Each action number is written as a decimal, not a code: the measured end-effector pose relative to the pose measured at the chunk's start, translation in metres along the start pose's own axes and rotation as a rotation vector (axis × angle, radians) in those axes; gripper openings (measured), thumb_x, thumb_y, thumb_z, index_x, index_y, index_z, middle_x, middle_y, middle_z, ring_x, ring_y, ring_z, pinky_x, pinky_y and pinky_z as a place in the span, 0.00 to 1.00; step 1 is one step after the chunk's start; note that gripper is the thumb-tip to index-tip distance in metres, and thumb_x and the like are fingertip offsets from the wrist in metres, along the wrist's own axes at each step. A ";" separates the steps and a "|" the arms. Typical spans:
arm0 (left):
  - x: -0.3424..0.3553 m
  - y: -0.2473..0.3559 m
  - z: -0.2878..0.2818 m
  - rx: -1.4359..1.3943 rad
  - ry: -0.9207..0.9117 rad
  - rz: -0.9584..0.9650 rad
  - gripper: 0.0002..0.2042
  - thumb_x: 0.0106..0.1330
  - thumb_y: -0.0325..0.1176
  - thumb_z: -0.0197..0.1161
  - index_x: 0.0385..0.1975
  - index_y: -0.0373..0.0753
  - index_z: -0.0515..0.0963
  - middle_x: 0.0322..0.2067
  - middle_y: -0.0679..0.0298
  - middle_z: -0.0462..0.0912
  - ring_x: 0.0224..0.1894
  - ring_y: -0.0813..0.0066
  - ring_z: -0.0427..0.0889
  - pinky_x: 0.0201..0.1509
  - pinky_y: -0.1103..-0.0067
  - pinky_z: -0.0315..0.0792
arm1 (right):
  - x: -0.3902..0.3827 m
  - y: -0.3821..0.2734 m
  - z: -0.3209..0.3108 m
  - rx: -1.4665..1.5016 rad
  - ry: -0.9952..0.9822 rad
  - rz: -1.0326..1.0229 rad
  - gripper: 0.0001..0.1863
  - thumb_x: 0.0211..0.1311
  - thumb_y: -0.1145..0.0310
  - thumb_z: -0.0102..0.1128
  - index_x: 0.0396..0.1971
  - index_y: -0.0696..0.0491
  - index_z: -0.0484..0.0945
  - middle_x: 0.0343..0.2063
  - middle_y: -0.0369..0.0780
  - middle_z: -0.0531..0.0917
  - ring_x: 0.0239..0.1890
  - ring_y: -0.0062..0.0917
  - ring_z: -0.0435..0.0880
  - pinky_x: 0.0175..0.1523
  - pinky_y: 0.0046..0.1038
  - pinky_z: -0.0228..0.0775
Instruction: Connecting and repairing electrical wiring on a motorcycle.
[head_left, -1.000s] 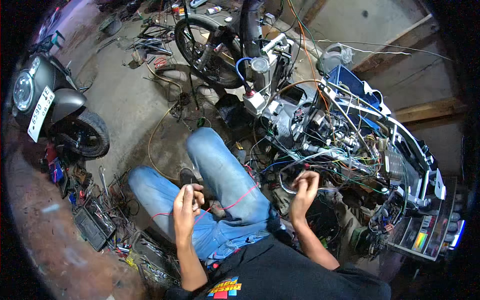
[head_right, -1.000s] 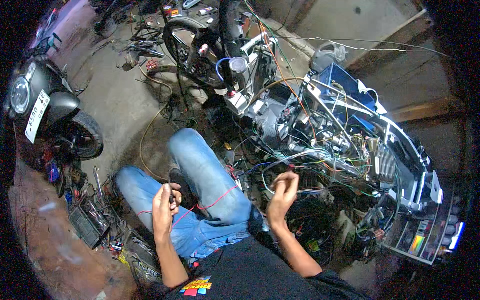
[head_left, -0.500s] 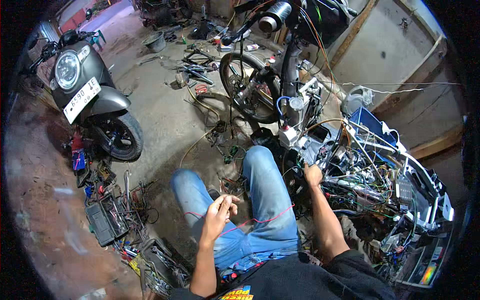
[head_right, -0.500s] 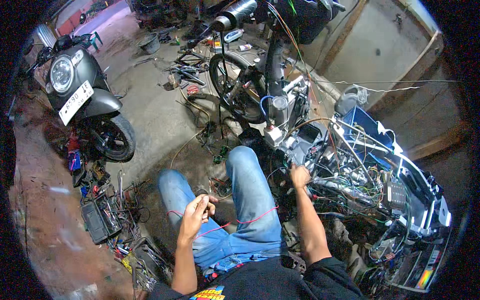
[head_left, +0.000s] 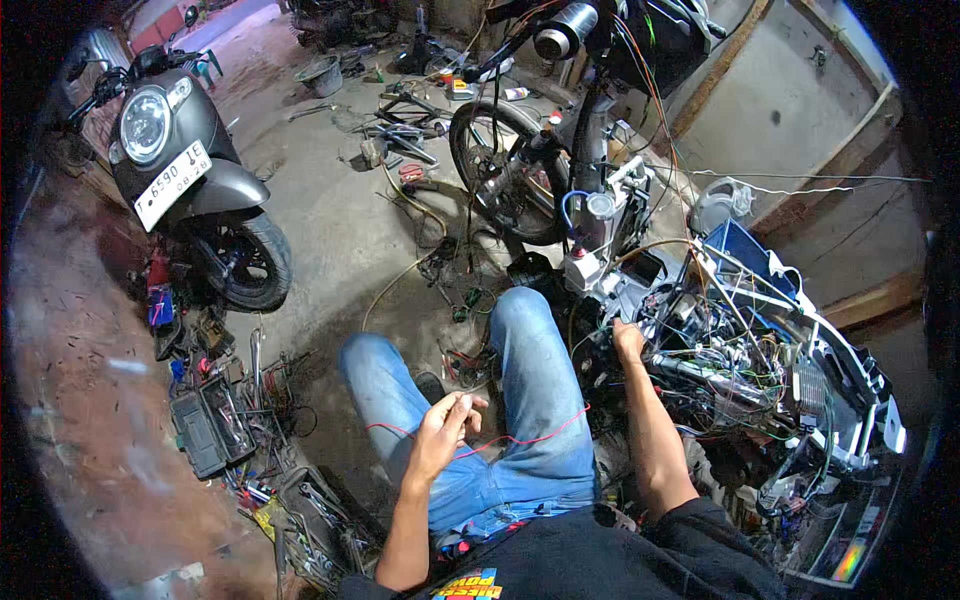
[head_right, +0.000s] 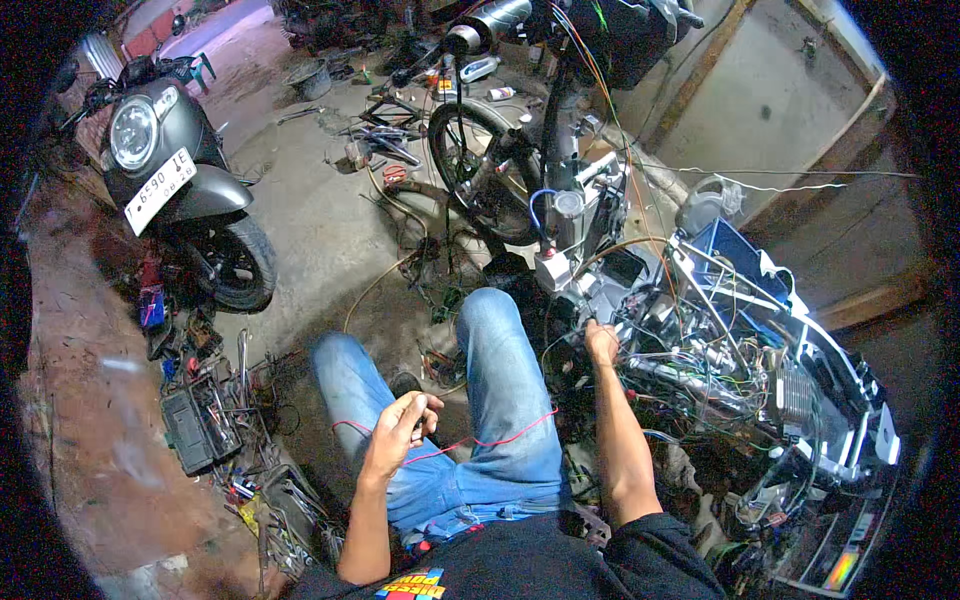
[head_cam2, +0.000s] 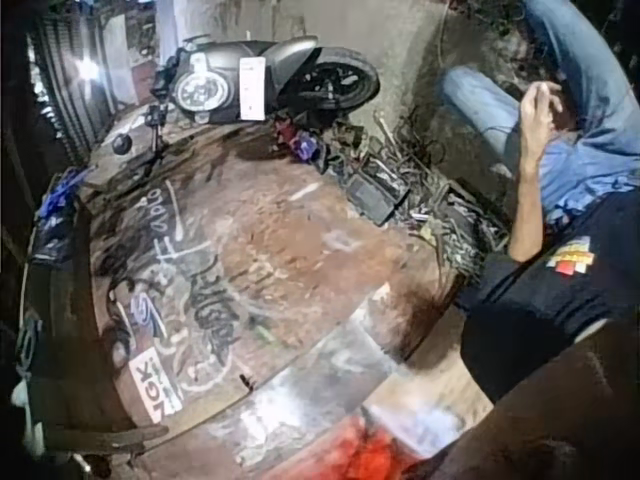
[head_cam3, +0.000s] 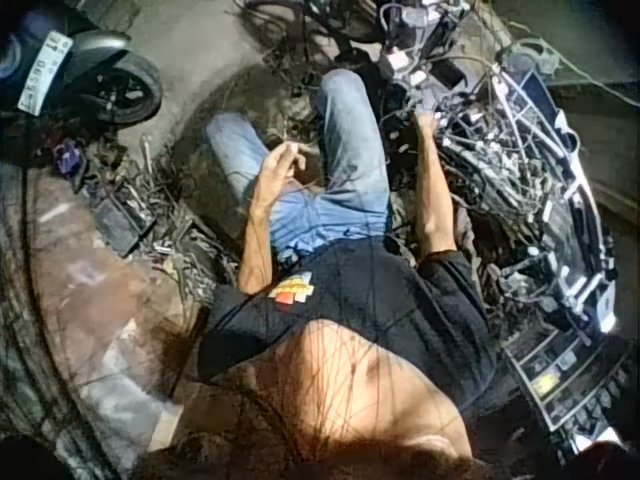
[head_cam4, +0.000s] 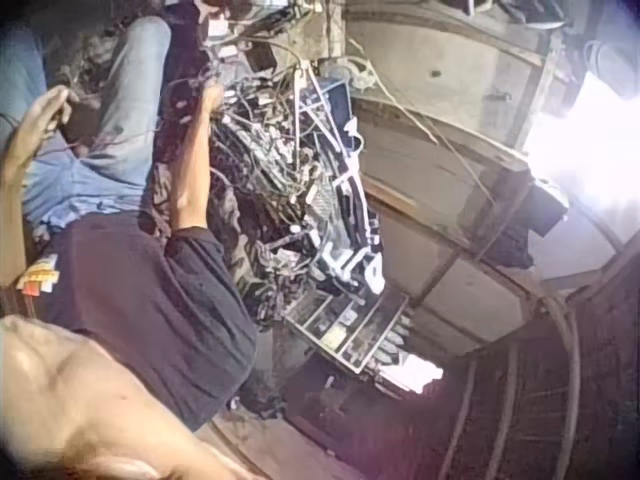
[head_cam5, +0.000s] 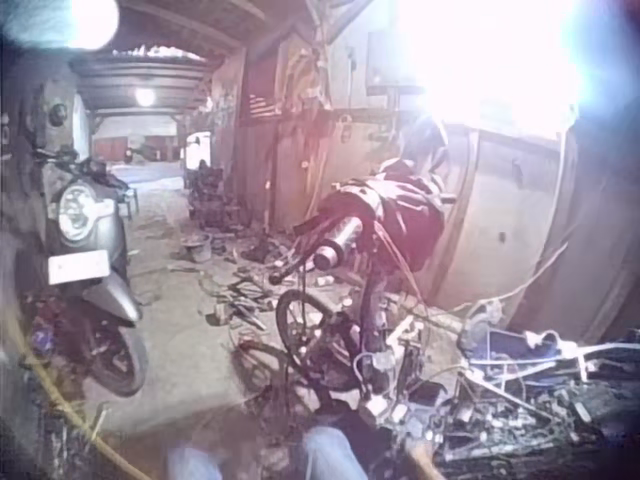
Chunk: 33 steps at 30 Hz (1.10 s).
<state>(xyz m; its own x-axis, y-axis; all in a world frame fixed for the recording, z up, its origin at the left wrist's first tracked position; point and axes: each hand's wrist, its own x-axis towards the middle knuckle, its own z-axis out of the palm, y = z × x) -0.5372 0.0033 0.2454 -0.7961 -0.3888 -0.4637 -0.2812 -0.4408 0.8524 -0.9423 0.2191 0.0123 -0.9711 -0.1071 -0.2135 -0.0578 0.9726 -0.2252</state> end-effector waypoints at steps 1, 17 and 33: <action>0.000 0.000 0.000 -0.002 0.002 0.001 0.18 0.76 0.47 0.49 0.43 0.37 0.76 0.25 0.72 0.74 0.21 0.92 0.61 0.23 0.90 0.55 | 0.003 0.003 0.001 0.095 0.035 0.002 0.35 0.61 0.41 0.54 0.38 0.65 0.81 0.40 0.59 0.83 0.46 0.50 0.83 0.51 0.43 0.73; 0.005 -0.007 0.018 -0.002 -0.036 -0.005 0.18 0.76 0.48 0.49 0.43 0.38 0.76 0.25 0.73 0.74 0.21 0.92 0.62 0.23 0.90 0.56 | -0.016 -0.003 -0.032 1.712 -0.089 0.059 0.21 0.71 0.61 0.34 0.44 0.65 0.69 0.45 0.57 0.82 0.41 0.45 0.87 0.40 0.32 0.82; 0.001 -0.010 0.015 -0.011 -0.025 -0.032 0.18 0.76 0.48 0.49 0.43 0.38 0.76 0.25 0.72 0.74 0.21 0.92 0.61 0.22 0.90 0.56 | -0.011 -0.013 -0.042 2.080 -0.117 0.270 0.26 0.73 0.51 0.40 0.56 0.58 0.66 0.51 0.53 0.80 0.49 0.47 0.84 0.45 0.37 0.80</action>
<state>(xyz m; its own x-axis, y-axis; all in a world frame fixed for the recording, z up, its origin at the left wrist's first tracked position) -0.5432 0.0197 0.2406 -0.7997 -0.3543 -0.4847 -0.3014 -0.4613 0.8345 -0.9405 0.2161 0.0578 -0.8886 -0.1263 -0.4410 0.4126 -0.6404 -0.6478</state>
